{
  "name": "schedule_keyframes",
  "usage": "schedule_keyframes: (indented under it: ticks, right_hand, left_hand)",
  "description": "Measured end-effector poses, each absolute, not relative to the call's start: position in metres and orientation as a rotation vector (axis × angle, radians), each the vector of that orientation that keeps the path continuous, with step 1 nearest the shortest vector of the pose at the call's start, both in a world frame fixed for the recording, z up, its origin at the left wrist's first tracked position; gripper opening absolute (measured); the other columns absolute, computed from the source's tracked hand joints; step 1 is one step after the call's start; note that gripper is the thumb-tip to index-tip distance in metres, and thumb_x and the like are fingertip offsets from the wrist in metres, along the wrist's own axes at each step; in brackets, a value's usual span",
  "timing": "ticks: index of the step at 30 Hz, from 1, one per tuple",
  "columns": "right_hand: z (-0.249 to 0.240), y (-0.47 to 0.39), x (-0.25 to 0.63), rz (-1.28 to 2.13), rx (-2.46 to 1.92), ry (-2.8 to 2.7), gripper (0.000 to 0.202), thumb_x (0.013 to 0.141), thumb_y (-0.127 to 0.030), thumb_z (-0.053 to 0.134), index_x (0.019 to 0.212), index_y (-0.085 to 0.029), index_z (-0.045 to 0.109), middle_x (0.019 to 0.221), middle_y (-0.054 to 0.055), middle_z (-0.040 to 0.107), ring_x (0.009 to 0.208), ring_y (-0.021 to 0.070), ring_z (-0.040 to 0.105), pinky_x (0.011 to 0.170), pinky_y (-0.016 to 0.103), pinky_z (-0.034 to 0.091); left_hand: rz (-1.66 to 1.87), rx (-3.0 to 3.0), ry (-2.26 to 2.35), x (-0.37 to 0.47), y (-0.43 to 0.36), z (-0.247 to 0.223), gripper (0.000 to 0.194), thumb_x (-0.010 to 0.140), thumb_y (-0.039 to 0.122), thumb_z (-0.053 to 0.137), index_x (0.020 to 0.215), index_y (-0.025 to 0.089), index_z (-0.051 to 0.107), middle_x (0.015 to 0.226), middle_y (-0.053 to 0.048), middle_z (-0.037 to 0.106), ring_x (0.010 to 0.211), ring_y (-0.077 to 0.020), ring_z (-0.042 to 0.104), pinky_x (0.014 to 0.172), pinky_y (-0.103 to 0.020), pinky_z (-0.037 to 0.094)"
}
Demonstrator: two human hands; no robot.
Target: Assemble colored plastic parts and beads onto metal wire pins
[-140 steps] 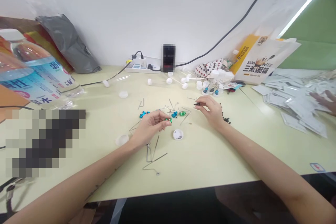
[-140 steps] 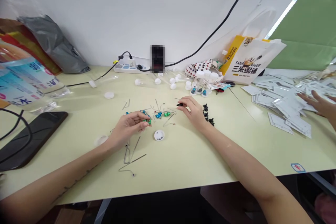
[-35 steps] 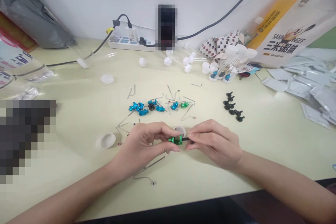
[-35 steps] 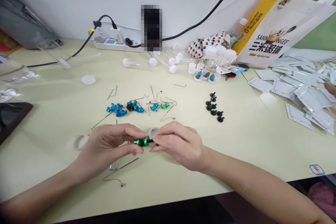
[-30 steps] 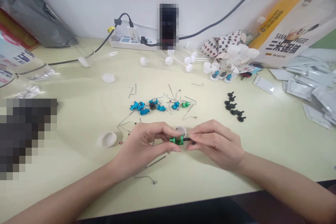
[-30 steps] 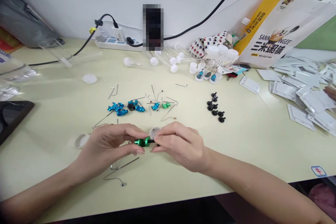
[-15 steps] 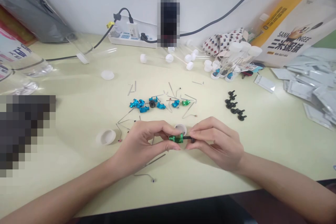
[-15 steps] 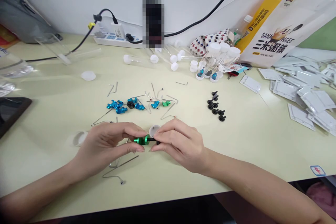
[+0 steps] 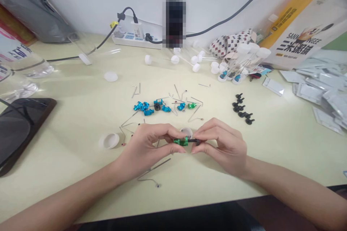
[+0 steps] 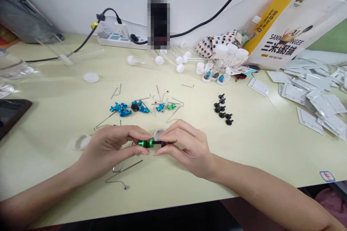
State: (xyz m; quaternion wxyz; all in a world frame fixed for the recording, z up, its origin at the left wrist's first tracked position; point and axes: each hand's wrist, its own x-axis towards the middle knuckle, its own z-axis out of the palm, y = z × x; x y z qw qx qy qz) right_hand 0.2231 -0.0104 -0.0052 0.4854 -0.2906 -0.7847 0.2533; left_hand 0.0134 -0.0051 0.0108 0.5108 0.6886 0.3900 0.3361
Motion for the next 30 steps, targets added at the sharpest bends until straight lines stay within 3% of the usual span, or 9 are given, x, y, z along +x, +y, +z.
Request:
schedule_keyframes:
  ticks: [20, 30]
  right_hand:
    - [-0.005, -0.0101, 0.2214, 0.798, -0.798, -1.875, 0.015, 0.074, -0.018, 0.071, 0.088, -0.014, 0.066, 0.069, 0.003, 0.06, 0.063, 0.0123, 0.056, 0.053, 0.025, 0.048]
    - [-0.0072, -0.0129, 0.2213, 0.988, -0.841, -1.775, 0.022, 0.074, -0.014, 0.071, 0.094, -0.018, 0.066, 0.076, 0.002, 0.058, 0.063, 0.011, 0.059, 0.052, 0.023, 0.056]
  left_hand:
    - [0.787, 1.655, 0.941, 0.0129, -0.0029, 0.0079, 0.013, 0.074, 0.019, 0.07, 0.087, 0.018, 0.071, 0.08, -0.001, 0.072, 0.071, -0.0135, 0.064, 0.066, -0.023, 0.051]
    - [0.793, 1.656, 0.932, 0.0127, -0.0028, 0.0038, 0.013, 0.074, 0.018, 0.07, 0.087, 0.018, 0.07, 0.08, 0.0, 0.071, 0.07, -0.0119, 0.063, 0.067, -0.021, 0.05]
